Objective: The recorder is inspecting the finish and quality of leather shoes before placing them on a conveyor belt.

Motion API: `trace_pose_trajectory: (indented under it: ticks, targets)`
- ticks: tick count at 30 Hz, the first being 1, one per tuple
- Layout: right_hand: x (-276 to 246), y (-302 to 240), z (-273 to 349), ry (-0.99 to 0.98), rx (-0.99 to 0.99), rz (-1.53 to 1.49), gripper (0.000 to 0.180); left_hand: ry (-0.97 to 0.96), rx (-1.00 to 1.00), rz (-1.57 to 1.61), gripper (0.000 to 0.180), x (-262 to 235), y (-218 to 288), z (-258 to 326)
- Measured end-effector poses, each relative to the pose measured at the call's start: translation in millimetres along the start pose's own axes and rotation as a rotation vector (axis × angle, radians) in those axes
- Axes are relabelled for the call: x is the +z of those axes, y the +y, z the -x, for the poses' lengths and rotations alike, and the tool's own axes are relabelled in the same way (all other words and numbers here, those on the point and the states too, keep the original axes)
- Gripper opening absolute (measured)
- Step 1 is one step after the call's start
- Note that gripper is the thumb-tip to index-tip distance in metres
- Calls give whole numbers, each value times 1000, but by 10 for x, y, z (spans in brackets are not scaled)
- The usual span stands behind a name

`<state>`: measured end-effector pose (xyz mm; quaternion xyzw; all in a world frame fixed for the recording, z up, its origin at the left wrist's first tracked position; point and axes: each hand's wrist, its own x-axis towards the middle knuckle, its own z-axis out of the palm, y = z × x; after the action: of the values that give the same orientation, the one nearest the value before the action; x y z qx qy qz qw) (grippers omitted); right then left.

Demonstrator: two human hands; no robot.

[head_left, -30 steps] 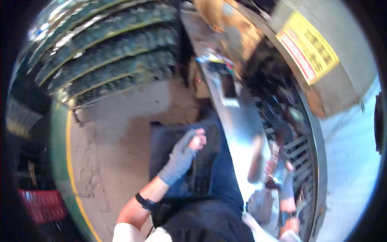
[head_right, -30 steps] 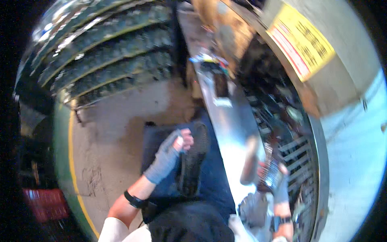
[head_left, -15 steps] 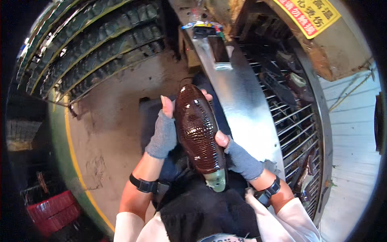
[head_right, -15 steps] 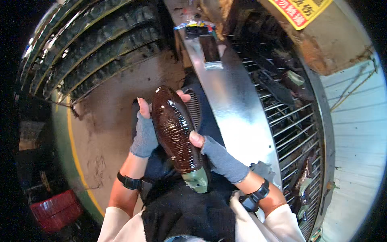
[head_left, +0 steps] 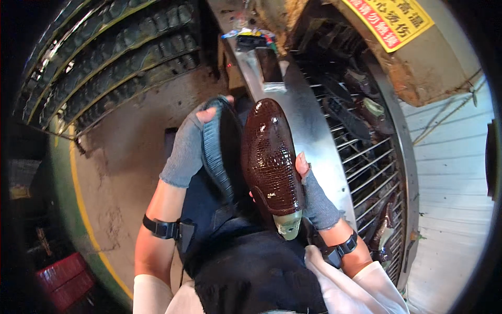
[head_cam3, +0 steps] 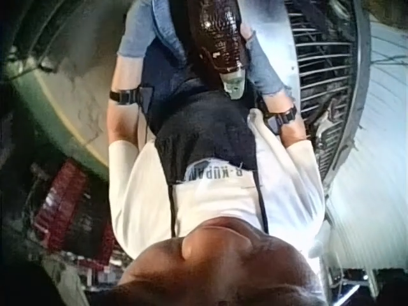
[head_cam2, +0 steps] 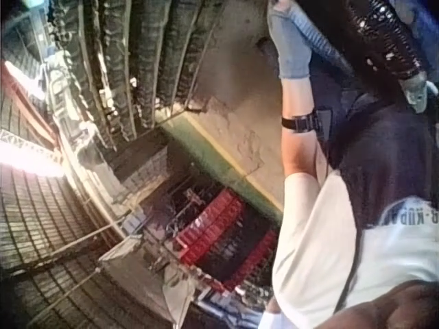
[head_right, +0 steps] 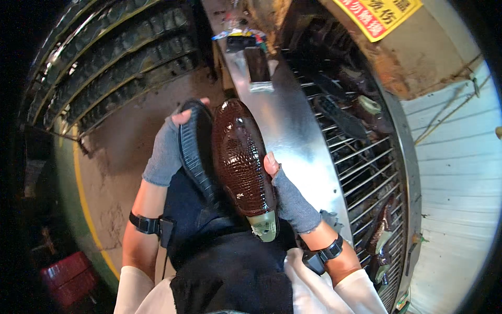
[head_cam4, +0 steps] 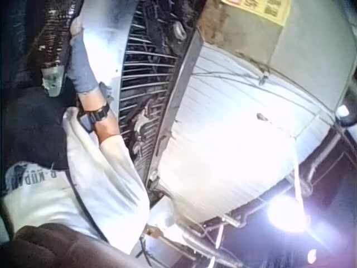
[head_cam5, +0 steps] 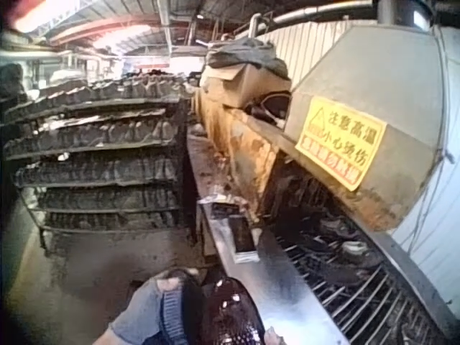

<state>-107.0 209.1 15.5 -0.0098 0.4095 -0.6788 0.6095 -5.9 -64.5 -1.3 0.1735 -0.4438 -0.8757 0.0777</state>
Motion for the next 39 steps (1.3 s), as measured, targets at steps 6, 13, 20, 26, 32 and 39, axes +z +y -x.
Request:
trace_pose_trajectory:
  ticks: [6,13,20,26,32,39]
  targets:
    - [194,362,-290,-124,-46,95,72,-73,317,67,71,117,81,244]
    - [286,342,-222,-105,3,115,75,-96,278,-105,82,221,182,307]
    - [276,312,-227,-92,17,131,72,-123,237,-118,94,243,186,342]
    - [319,268,-162,-75,-5,193,76,-112,116,-108,100,337,244,407]
    - [307,309,-75,-92,38,251,92,-87,269,-405,107,537,327,770]
    - [315,352,-28,-133,25,326,87,-87,233,-378,102,518,262,980]
